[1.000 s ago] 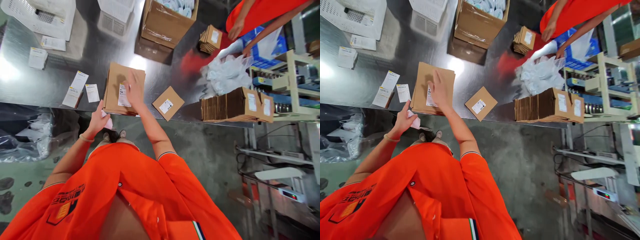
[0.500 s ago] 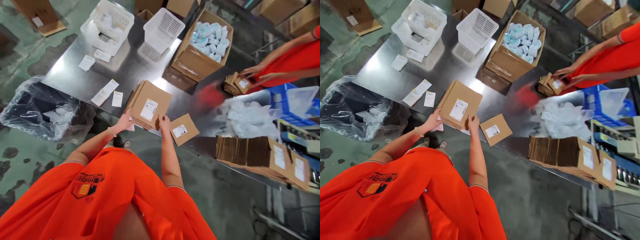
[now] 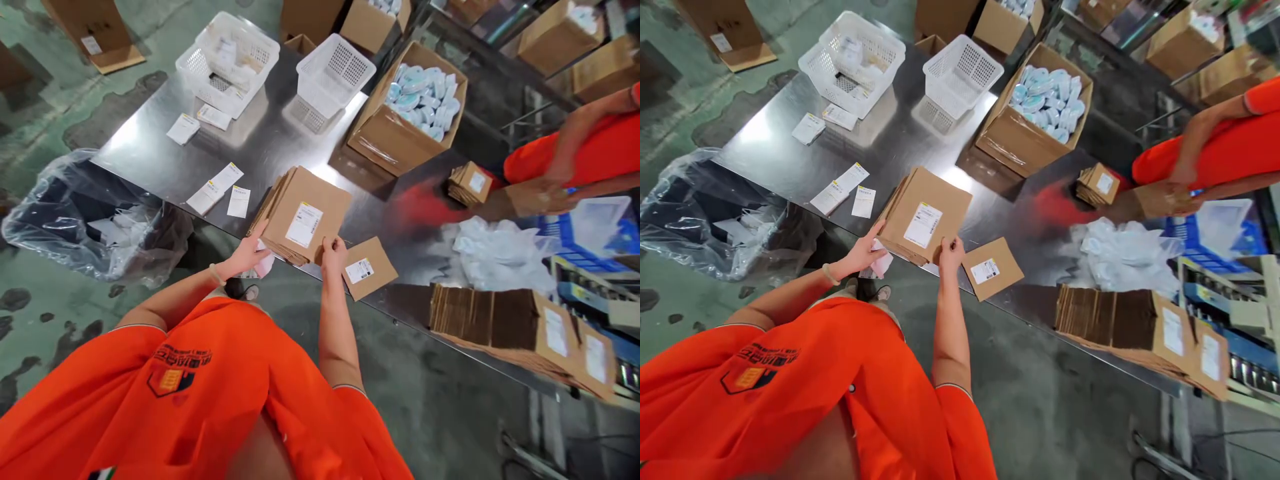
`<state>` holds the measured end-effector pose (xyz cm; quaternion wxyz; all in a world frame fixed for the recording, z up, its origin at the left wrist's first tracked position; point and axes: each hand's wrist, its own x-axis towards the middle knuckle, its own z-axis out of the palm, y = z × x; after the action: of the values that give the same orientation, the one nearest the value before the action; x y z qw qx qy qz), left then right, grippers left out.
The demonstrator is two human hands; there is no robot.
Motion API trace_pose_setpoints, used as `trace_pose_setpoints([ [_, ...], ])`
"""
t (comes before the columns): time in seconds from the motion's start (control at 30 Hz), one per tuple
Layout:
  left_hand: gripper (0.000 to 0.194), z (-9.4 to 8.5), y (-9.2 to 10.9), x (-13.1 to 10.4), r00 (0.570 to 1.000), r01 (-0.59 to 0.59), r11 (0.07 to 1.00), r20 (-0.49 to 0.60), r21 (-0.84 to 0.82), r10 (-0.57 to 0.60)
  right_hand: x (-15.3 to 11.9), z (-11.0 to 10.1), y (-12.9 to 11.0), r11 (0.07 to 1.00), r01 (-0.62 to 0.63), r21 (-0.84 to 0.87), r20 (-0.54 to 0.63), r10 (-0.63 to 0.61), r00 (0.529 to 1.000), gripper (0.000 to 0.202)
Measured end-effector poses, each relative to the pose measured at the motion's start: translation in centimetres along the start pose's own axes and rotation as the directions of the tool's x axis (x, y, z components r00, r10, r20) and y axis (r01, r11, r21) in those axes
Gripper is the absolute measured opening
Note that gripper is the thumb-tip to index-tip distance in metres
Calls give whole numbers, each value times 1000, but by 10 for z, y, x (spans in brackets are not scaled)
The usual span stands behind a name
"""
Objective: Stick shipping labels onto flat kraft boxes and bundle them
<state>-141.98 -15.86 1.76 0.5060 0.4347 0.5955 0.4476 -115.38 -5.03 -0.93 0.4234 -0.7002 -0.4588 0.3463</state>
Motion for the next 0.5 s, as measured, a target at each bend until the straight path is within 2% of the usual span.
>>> trace_pose_setpoints([
  [0.1, 97, -6, 4, 3, 999, 32, 996, -18, 84, -30, -7, 21, -15, 982, -20, -190, -53, 10, 999, 16],
  [0.17, 100, -9, 4, 1, 999, 39, 995, -13, 86, -38, -5, 15, -19, 973, -48, -225, -103, 25, 994, 15],
  [0.2, 99, -10, 4, -2, 999, 37, 996, 6, 80, -37, -1, 6, -20, 979, -64, -195, -118, 41, 992, 16],
  [0.23, 94, -12, 3, -5, 999, 32, 997, 35, 75, -35, 4, -8, -18, 986, -83, -142, -133, 64, 989, 16],
  [0.3, 70, -17, 0, -14, 993, 30, 997, 114, 76, -39, 18, -46, -12, 993, -118, -7, -191, 114, 975, 17],
  [0.37, 46, -22, -4, -23, 984, 25, 997, 176, 73, -38, 32, -95, -2, 985, -147, 88, -295, 167, 941, 18],
  [0.4, 42, -25, -7, -27, 980, 23, 998, 196, 61, -34, 37, -121, 4, 982, -163, 99, -351, 187, 917, 19],
  [0.43, 41, -27, -9, -31, 977, 27, 999, 209, 40, -34, 40, -144, 9, 981, -179, 75, -398, 194, 896, 21],
  [0.5, 50, -28, -13, -39, 973, 50, 999, 228, -10, -46, 36, -178, 14, 980, -163, -116, -463, 92, 882, 21],
])
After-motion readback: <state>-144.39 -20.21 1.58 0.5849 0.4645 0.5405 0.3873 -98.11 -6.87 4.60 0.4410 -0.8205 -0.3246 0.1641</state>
